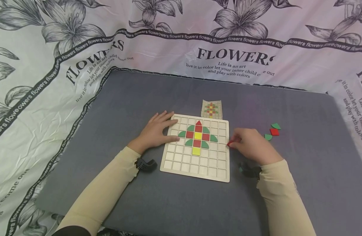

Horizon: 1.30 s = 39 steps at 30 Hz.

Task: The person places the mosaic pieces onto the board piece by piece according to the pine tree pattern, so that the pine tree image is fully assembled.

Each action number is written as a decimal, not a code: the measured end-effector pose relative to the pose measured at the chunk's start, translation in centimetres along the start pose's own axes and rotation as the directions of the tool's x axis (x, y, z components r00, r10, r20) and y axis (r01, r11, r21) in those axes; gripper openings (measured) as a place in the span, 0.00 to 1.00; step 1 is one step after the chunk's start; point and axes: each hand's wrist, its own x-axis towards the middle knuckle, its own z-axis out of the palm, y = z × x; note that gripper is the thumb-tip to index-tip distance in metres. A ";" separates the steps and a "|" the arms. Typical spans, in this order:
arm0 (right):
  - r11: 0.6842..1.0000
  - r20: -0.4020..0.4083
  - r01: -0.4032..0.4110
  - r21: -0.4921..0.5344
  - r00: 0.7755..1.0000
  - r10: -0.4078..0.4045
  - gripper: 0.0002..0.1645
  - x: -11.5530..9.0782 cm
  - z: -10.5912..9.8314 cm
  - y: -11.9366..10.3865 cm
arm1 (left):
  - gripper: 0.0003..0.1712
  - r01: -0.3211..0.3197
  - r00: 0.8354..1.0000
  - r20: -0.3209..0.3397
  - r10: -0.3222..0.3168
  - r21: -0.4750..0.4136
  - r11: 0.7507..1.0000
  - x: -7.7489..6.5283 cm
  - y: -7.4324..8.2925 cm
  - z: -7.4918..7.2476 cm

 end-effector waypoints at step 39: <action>0.969 0.136 0.243 0.042 0.960 -0.246 0.13 3.2 4.2 -4.9 | 0.50 0.009 1.000 0.007 -0.009 0.007 1.000 0.2 -0.1 0.1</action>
